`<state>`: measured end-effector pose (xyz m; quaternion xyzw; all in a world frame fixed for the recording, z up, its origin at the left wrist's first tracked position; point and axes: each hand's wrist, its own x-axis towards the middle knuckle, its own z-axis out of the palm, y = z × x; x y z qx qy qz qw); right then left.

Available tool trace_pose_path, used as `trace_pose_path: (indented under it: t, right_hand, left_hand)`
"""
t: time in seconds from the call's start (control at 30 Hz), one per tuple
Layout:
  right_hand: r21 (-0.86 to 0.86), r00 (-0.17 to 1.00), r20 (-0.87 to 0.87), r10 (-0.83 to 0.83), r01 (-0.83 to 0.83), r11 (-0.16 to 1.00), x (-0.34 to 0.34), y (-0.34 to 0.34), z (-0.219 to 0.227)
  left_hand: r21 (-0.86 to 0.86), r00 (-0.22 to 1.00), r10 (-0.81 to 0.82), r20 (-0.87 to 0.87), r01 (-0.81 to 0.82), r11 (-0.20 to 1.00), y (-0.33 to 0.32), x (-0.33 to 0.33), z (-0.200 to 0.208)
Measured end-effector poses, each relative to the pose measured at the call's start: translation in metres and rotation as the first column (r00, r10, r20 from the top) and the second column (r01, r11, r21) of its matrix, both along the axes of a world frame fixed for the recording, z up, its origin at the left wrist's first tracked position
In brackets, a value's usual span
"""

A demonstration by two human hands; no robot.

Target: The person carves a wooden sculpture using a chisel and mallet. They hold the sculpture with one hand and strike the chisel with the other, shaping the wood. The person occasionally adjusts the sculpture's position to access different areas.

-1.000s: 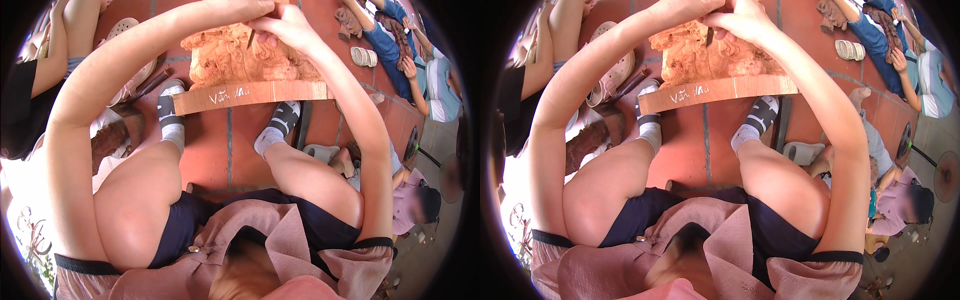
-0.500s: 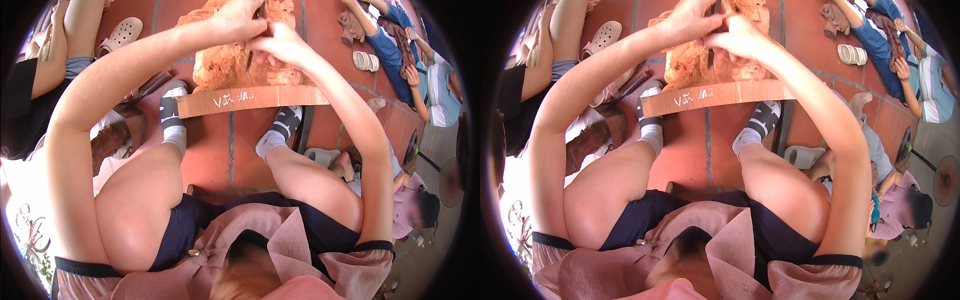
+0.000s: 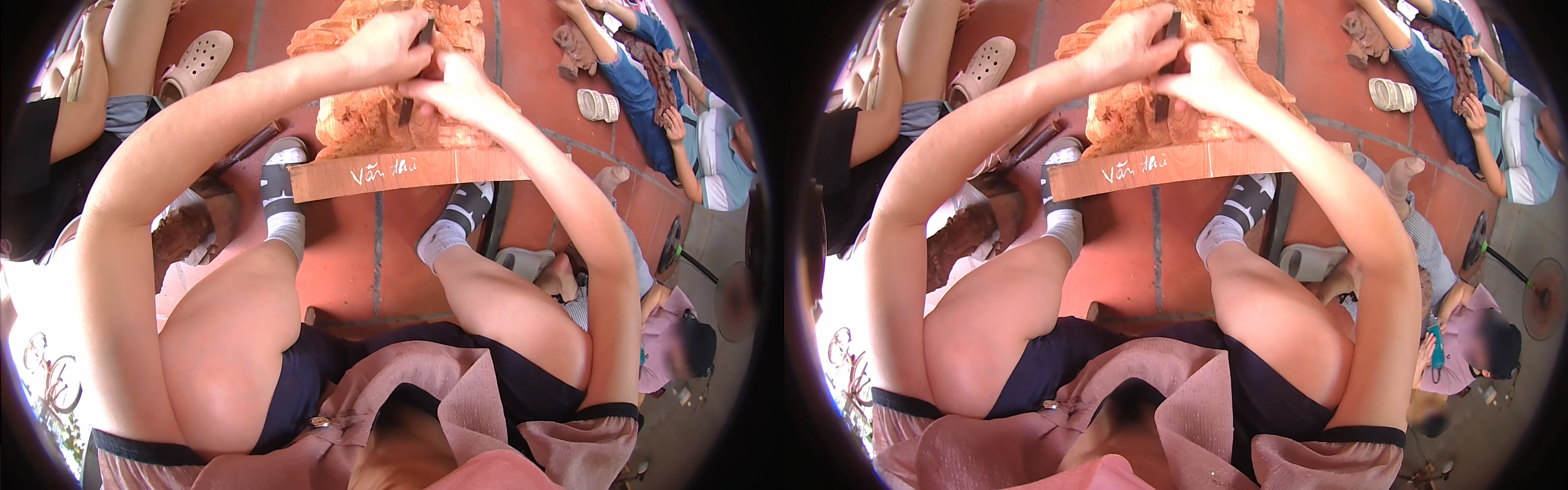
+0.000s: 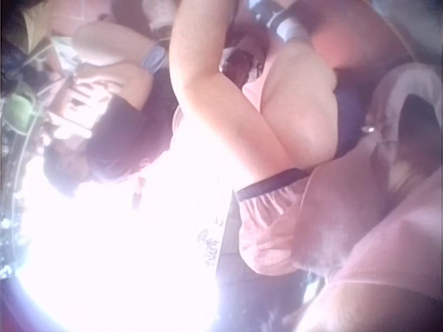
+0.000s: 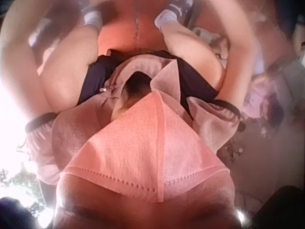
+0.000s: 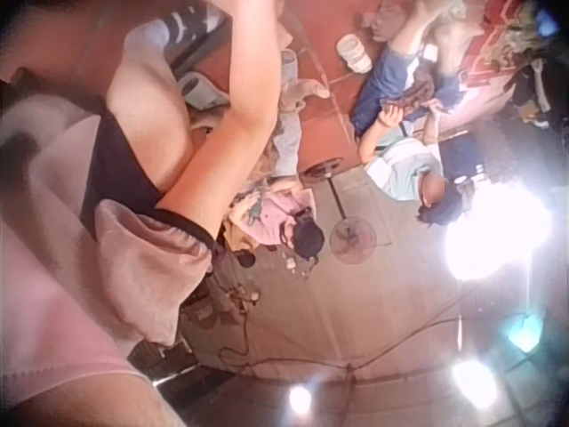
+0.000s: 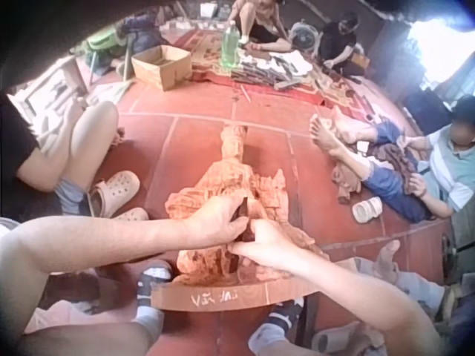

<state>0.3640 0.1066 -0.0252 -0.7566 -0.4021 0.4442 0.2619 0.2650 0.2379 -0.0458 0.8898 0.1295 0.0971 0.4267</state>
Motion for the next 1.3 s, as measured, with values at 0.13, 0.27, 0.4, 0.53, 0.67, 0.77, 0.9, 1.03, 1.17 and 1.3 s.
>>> trace_pose_path:
  t: [0.13, 0.27, 0.4, 0.53, 0.67, 0.77, 0.9, 1.03, 1.17, 1.3]
  right_hand:
    - [0.142, 0.982, 0.186, 0.009, -0.035, 0.989, 0.011, 0.009, 0.026]
    - [0.099, 0.998, 0.063, 0.002, -0.008, 0.995, 0.017, -0.002, 0.042]
    - [0.066, 1.0, -0.013, -0.01, 0.011, 0.998, 0.016, -0.012, 0.033]
    - [0.04, 1.0, 0.006, 0.001, -0.002, 0.999, 0.022, -0.015, 0.026]
    - [0.122, 0.996, -0.004, 0.092, -0.09, 0.988, 0.032, -0.02, 0.015]
    - [0.008, 0.935, 0.225, 0.274, -0.282, 0.959, 0.033, -0.019, 0.01]
    - [0.124, 0.983, 0.179, 0.044, -0.067, 0.99, 0.036, -0.012, -0.002]
    - [0.036, 0.974, 0.142, 0.178, -0.185, 0.982, 0.036, -0.023, -0.002]
    - [0.148, 0.913, 0.381, 0.144, -0.214, 0.966, 0.022, -0.023, -0.001]
    - [0.117, 0.944, 0.306, 0.122, -0.165, 0.979, 0.03, -0.021, -0.006]
  left_hand:
    - [0.214, 0.979, 0.007, 0.206, -0.052, 0.975, 0.005, 0.009, 0.029]
    - [-0.175, 0.988, -0.029, 0.149, 0.056, 0.983, 0.016, 0.009, 0.041]
    - [-0.446, 0.986, -0.162, 0.03, 0.158, 0.881, 0.015, 0.005, 0.032]
    - [-0.54, 0.982, -0.185, -0.05, 0.129, 0.832, 0.009, 0.001, 0.037]
    - [-0.539, 0.979, -0.201, 0.025, 0.182, 0.823, 0.007, 0.003, 0.037]
    - [-0.526, 0.967, -0.251, -0.041, 0.193, 0.828, 0.005, 0.008, 0.014]
    - [-0.528, 0.992, -0.103, -0.07, 0.051, 0.848, 0.008, 0.017, 0.005]
    - [-0.543, 0.98, -0.193, -0.056, 0.133, 0.829, 0.008, 0.018, 0.013]
    - [-0.223, 0.99, -0.137, 0.037, 0.142, 0.965, 0.005, 0.016, -0.003]
    - [-0.238, 0.982, -0.181, 0.047, 0.187, 0.953, 0.008, 0.021, 0.005]
